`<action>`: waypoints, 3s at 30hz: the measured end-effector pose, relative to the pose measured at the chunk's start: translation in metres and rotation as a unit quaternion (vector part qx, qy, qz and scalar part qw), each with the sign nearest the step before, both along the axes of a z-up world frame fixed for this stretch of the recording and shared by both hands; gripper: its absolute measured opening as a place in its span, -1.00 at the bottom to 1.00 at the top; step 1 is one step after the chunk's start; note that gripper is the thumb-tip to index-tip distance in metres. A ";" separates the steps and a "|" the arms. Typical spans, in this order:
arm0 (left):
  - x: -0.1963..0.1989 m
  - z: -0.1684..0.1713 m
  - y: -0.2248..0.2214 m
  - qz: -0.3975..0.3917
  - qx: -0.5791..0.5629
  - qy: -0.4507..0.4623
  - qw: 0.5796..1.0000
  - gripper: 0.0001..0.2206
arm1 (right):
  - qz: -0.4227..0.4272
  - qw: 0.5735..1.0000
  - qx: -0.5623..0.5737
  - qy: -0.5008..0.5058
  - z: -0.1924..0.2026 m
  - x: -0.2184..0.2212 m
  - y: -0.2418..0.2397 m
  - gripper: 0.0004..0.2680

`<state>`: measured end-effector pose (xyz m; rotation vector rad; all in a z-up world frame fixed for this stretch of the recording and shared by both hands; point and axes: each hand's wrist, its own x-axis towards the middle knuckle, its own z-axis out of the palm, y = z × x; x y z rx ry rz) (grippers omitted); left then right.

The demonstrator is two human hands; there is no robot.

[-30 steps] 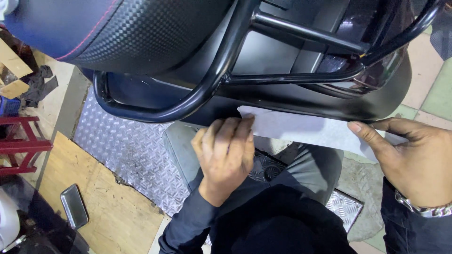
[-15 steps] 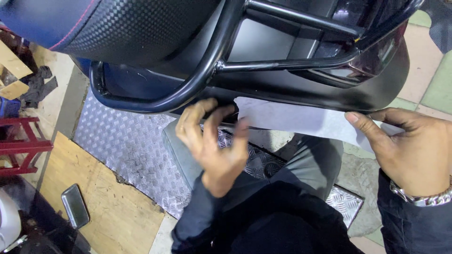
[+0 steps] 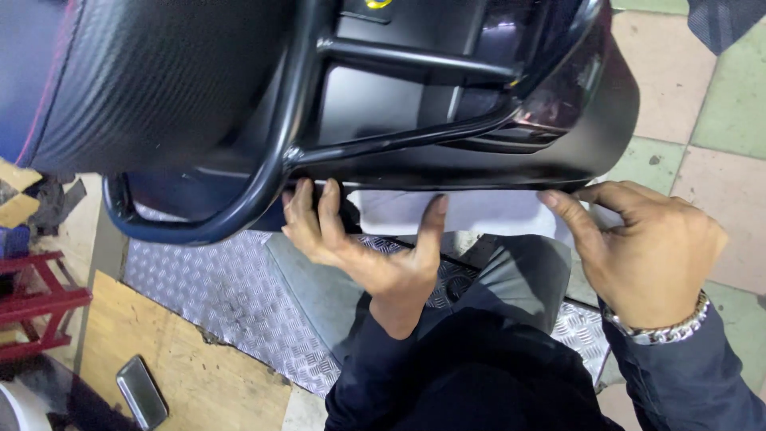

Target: Applying white adhesive tape to a motorcycle body and trimming it with a utility knife

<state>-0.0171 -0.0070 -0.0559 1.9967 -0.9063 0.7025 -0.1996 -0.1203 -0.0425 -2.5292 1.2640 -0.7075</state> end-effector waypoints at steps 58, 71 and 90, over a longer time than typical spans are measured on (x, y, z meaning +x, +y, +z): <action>0.046 0.008 0.056 -0.264 0.309 -0.399 0.822 -0.67 | 0.026 0.998 -0.045 -0.040 -0.001 -0.009 0.001 -0.75; 0.029 -0.003 0.057 -0.169 0.277 -0.299 0.897 -0.64 | 0.013 0.999 0.048 0.018 -0.009 -0.012 -0.005 -0.66; 0.012 0.029 0.023 -0.249 0.241 -0.226 0.910 -0.71 | 0.057 0.993 0.085 -0.064 -0.011 -0.014 -0.002 -0.76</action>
